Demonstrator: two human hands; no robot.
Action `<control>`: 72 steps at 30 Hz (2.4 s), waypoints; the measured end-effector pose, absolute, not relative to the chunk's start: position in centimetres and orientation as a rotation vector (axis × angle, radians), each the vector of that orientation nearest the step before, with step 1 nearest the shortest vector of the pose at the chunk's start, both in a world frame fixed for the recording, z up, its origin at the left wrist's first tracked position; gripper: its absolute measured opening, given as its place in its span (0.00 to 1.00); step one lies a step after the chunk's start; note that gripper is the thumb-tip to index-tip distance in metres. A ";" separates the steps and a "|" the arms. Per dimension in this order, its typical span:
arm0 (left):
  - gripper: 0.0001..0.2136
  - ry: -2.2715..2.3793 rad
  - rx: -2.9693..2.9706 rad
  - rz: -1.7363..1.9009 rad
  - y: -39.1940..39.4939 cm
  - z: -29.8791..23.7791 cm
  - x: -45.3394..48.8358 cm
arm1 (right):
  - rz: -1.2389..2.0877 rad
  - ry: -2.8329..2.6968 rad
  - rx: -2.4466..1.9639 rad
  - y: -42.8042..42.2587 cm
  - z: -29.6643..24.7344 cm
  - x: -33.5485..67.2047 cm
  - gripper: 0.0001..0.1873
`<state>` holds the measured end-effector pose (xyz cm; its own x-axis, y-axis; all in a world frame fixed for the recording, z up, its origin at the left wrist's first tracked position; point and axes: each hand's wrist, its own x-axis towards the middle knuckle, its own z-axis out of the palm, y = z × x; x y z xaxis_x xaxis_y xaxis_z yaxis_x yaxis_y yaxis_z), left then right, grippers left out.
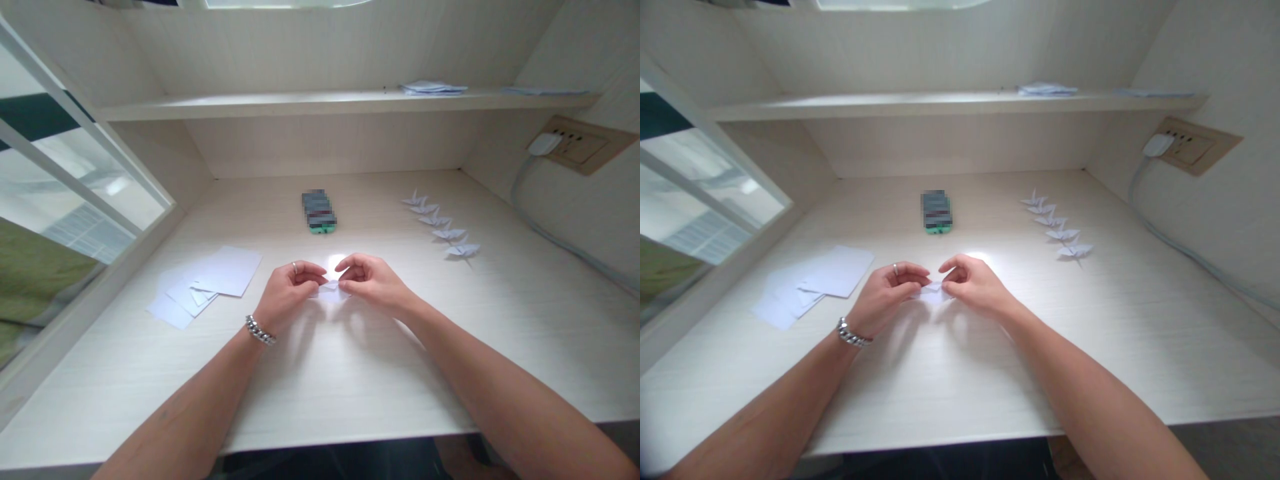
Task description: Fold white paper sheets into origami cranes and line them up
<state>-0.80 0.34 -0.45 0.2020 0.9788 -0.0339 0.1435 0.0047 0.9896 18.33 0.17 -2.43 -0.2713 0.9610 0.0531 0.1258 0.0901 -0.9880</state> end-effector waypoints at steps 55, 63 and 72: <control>0.14 1.383 1.638 1.202 0.3 -1.4 -0.8 | 1.139 -1.468 -1.200 0.2 -2.6 17.4 0.09; 0.13 1.129 1.577 1.008 -0.1 -1.3 -0.3 | 1.118 -1.645 -1.192 -0.3 -1.7 17.5 0.06; 0.10 1.179 1.484 0.977 0.0 -1.0 -0.4 | 1.215 -1.535 -1.122 -0.3 -2.0 17.4 0.06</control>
